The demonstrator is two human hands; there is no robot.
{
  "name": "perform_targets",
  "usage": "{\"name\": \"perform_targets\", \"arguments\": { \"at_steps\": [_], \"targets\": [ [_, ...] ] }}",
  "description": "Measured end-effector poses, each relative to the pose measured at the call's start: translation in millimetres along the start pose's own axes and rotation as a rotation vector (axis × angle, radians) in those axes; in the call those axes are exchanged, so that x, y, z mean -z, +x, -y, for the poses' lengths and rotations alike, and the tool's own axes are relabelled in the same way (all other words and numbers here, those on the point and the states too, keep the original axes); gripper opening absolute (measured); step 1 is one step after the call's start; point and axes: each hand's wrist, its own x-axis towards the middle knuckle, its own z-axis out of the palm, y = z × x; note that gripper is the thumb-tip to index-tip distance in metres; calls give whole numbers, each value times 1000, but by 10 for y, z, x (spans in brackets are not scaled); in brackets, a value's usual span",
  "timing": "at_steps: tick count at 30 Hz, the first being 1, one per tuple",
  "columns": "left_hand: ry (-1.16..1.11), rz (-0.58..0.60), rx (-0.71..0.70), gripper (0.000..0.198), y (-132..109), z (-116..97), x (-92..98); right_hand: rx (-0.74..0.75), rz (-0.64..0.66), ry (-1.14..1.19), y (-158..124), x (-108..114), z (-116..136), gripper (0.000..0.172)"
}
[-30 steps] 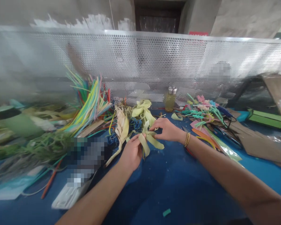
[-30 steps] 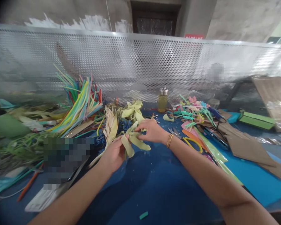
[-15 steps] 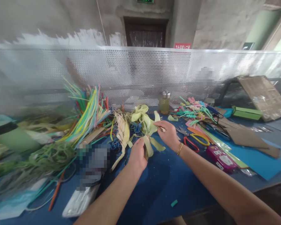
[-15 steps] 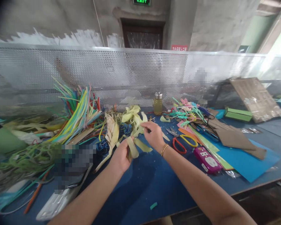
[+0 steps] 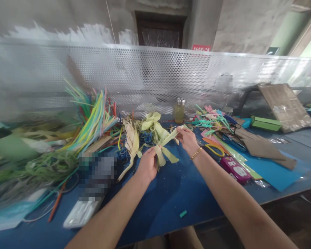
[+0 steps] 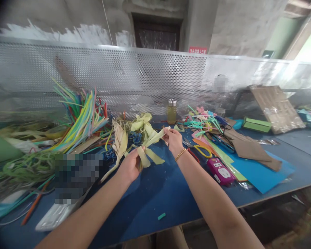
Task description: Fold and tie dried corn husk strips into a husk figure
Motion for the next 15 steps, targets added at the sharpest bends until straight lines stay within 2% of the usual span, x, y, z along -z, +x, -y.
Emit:
{"name": "perform_targets", "arguments": {
  "at_steps": [4,6,8,10,11,12,13,15],
  "targets": [
    [43,14,-1,29,25,1,27,-114,10,-206,62,70,-17,14],
    [43,7,-8,30,35,-4,32,-118,-16,-263,101,111,-5,14],
    [40,-9,-20,29,45,-15,35,-55,-80,-296,102,146,56,15],
    [59,-36,-44,28,52,-26,35,81,-118,-360,24,139,155,19],
    [74,-52,-66,28,54,-30,35,249,-84,-498,-52,111,206,22],
    [90,-67,-92,28,56,-33,35,356,22,-621,-150,65,252,28],
    [101,-77,-123,27,59,-34,35,402,153,-693,-265,5,286,33],
    [102,-76,-190,26,68,-34,41,372,379,-844,-509,-138,311,40]
  ]
}}
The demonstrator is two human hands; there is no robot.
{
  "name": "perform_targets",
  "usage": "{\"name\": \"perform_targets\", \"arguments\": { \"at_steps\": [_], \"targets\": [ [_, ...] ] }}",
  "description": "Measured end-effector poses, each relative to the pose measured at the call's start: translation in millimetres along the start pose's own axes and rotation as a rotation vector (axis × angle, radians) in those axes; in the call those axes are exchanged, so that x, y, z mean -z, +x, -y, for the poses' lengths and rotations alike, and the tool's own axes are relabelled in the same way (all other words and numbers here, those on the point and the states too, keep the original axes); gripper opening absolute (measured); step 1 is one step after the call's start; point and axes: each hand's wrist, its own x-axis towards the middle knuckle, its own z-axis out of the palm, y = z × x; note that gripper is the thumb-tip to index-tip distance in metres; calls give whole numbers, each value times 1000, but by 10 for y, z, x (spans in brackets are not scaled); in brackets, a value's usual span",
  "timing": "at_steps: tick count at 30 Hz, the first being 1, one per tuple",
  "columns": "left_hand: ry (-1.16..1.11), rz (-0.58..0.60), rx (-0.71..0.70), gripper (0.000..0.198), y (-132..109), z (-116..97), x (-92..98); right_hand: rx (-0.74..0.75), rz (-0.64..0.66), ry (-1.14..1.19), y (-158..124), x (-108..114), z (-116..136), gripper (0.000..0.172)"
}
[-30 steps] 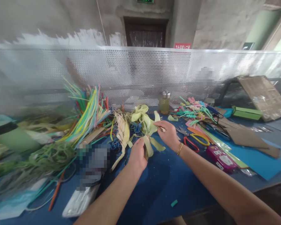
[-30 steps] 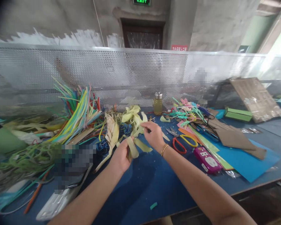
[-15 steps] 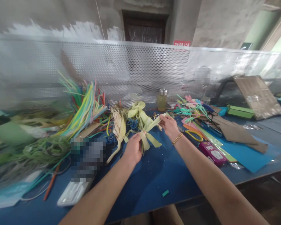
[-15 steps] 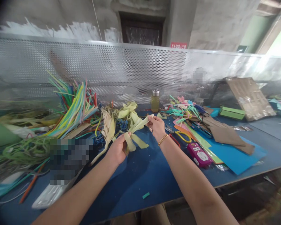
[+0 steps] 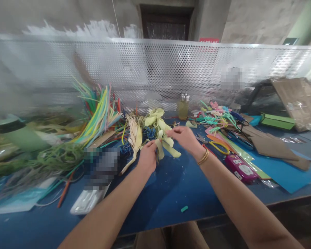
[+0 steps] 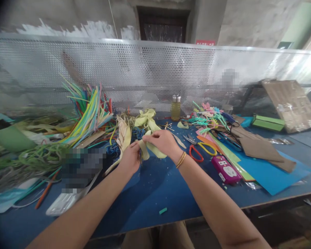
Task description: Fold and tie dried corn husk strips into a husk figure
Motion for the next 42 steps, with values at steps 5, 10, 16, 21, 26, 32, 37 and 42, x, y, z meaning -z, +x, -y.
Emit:
{"name": "perform_targets", "arguments": {
  "at_steps": [5,10,16,21,26,32,37,42],
  "targets": [
    [-39,12,-94,24,51,11,39,42,137,-230,-211,-279,239,33],
    [0,3,-58,25,67,40,58,-108,389,121,-93,-186,338,20],
    [9,-25,42,28,24,76,16,-174,475,450,311,-59,687,28],
    [-86,47,93,28,20,62,18,-118,107,88,350,-41,357,32],
    [-110,66,96,27,2,79,13,-250,264,-38,116,-34,-128,54],
    [-101,70,97,28,-6,126,0,-392,230,512,-40,-277,-174,39],
    [-66,61,103,30,2,146,16,-353,267,595,-62,-329,-152,32],
    [-18,45,123,30,-36,134,1,-274,158,414,-115,-283,-69,41]
  ]
}}
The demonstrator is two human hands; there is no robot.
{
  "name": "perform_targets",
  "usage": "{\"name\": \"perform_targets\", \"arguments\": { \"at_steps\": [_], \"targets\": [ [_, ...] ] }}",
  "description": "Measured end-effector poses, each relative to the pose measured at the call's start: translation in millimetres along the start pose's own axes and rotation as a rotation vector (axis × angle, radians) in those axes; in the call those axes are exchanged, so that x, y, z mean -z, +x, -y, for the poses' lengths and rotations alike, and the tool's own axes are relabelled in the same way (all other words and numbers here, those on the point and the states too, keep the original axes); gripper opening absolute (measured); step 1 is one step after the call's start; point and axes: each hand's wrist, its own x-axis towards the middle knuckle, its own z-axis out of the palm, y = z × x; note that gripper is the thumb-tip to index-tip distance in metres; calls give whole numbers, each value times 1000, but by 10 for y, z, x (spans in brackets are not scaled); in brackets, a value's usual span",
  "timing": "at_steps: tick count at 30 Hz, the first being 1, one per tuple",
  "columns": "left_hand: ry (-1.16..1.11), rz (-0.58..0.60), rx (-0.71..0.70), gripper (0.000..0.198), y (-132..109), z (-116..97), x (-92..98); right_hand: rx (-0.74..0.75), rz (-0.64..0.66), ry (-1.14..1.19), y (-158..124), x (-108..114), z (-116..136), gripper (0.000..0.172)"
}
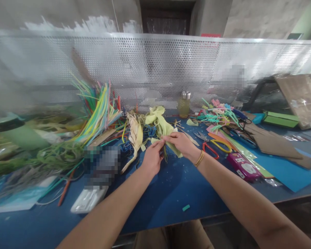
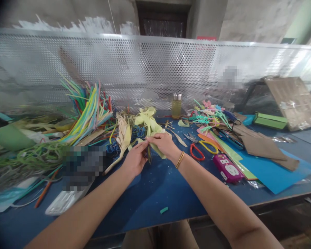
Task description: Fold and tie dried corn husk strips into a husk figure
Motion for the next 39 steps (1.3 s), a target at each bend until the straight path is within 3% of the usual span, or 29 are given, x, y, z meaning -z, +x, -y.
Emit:
{"name": "perform_targets", "arguments": {
  "at_steps": [5,13,20,24,27,33,39],
  "targets": [
    [-38,-37,33,29,-3,-46,-5,51,-37,-60,-55,0,58,45],
    [-171,-77,45,2,1,-152,-35,93,-2,-123,-36,33,21,41],
    [-206,-40,-35,15,-32,-133,-55,126,-62,-67,5,40,-4,34],
    [-197,54,-39,28,-37,-112,-43,128,-61,-1,4,38,-17,27],
    [-123,102,-61,27,-20,-80,-30,138,-62,23,-3,39,-20,28],
    [-99,10,-126,29,1,-84,-6,171,-92,4,20,43,-43,30],
    [-108,-37,-164,18,17,-116,0,155,-71,10,27,40,-48,23]
  ]
}}
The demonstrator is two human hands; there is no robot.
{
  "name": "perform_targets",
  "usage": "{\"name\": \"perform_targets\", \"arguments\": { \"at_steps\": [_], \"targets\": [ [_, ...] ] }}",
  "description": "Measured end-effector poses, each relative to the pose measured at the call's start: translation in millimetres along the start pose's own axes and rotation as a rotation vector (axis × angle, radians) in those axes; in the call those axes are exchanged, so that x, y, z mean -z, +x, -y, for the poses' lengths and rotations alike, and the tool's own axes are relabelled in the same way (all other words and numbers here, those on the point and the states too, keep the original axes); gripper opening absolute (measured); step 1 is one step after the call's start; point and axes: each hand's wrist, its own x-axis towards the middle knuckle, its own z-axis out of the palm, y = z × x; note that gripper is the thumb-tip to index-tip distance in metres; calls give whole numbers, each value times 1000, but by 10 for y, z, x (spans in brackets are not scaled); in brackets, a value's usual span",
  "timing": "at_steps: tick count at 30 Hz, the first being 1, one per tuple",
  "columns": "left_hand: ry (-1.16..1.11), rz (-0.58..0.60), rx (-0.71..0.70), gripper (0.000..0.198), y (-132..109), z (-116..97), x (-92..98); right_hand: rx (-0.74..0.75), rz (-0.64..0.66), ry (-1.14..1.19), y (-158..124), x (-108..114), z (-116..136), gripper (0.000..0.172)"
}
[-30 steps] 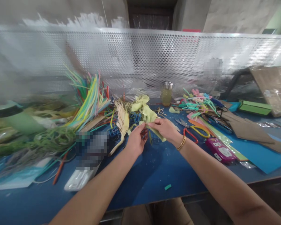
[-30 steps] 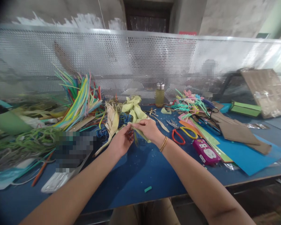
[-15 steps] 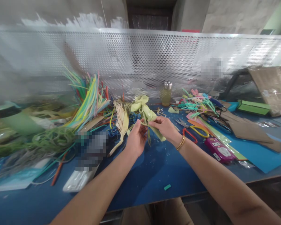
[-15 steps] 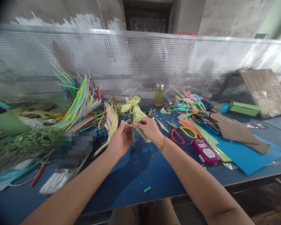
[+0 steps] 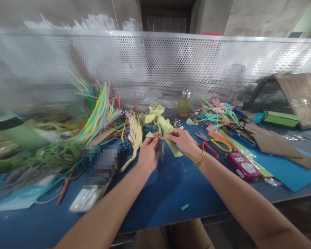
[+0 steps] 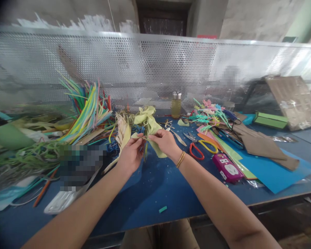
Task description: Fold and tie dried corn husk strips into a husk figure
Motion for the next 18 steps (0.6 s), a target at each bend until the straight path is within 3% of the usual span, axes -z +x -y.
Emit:
{"name": "perform_targets", "arguments": {
  "at_steps": [5,8,12,14,18],
  "targets": [
    [-155,37,97,30,26,-120,-44,1,-8,17,-4,9,29,24],
    [-233,56,146,27,70,-278,-32,-3,-21,31,14,53,41,26],
    [-290,34,75,17,204,-519,100,30,-52,-27,47,139,37,27],
    [-269,-86,-18,13,283,-618,189,85,-65,-82,64,181,30,27],
    [-56,-452,-342,5,355,-724,281,208,-115,-198,88,247,45,31]
  ]
}}
